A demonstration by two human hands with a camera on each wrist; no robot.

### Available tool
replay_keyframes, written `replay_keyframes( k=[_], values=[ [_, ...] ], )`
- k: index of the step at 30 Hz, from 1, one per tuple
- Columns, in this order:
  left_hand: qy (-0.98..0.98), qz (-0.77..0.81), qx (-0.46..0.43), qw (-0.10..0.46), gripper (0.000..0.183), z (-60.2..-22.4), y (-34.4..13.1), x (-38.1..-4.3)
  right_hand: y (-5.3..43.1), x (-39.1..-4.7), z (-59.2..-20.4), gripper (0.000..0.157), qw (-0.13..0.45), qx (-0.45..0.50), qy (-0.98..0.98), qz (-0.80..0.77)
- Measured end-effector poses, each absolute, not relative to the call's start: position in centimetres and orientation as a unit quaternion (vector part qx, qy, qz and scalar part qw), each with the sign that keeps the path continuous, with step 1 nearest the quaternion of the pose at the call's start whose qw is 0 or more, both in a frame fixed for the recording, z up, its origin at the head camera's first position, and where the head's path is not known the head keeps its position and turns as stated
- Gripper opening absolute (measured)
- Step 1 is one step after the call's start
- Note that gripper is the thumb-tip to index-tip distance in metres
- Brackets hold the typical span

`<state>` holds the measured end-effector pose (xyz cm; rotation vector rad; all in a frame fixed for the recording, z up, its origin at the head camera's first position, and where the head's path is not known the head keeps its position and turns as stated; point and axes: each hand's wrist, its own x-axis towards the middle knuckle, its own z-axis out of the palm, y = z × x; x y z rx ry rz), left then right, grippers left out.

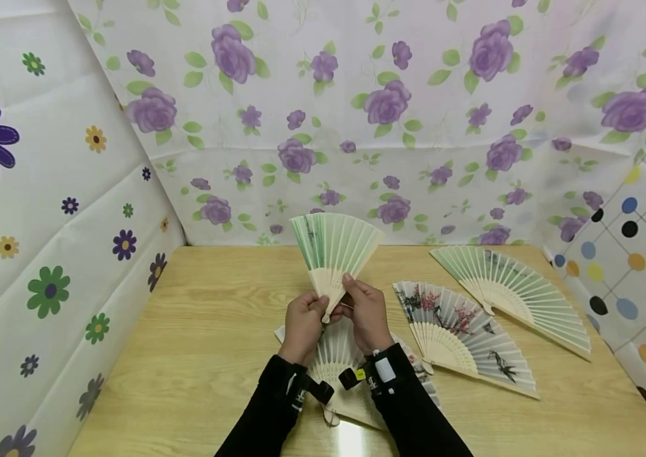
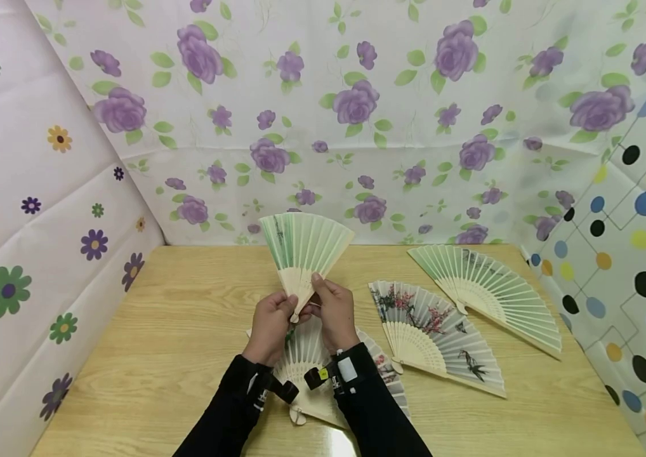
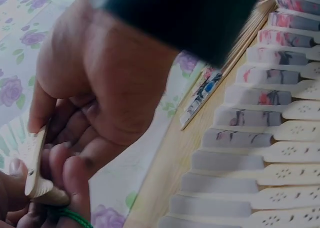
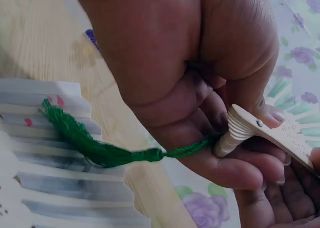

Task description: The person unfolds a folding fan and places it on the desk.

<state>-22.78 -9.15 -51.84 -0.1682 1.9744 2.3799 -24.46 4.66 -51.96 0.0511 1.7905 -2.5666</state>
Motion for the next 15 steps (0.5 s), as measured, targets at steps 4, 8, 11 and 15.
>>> replay_keyframes(
  k=[4, 8, 11, 15],
  values=[
    [0.633, 0.771, -0.067, -0.005, 0.024, -51.76, -8.81, -22.78, 4.70, -24.50, -51.75, 0.045, 0.014, 0.015, 0.564, -0.825],
    [0.628, 0.776, -0.055, -0.014, 0.024, -51.55, -8.72, -22.53, 4.80, -24.46, -51.59, 0.047, 0.019, 0.025, 0.562, -0.827],
    [0.623, 0.781, -0.041, -0.007, 0.024, -51.46, -8.78, -22.45, 4.95, -24.48, -51.51, 0.046, 0.022, 0.029, 0.562, -0.827],
    [0.621, 0.783, -0.030, 0.010, 0.025, -51.42, -9.00, -22.53, 5.33, -24.72, -51.38, 0.041, 0.037, 0.011, 0.567, -0.823]
  ],
)
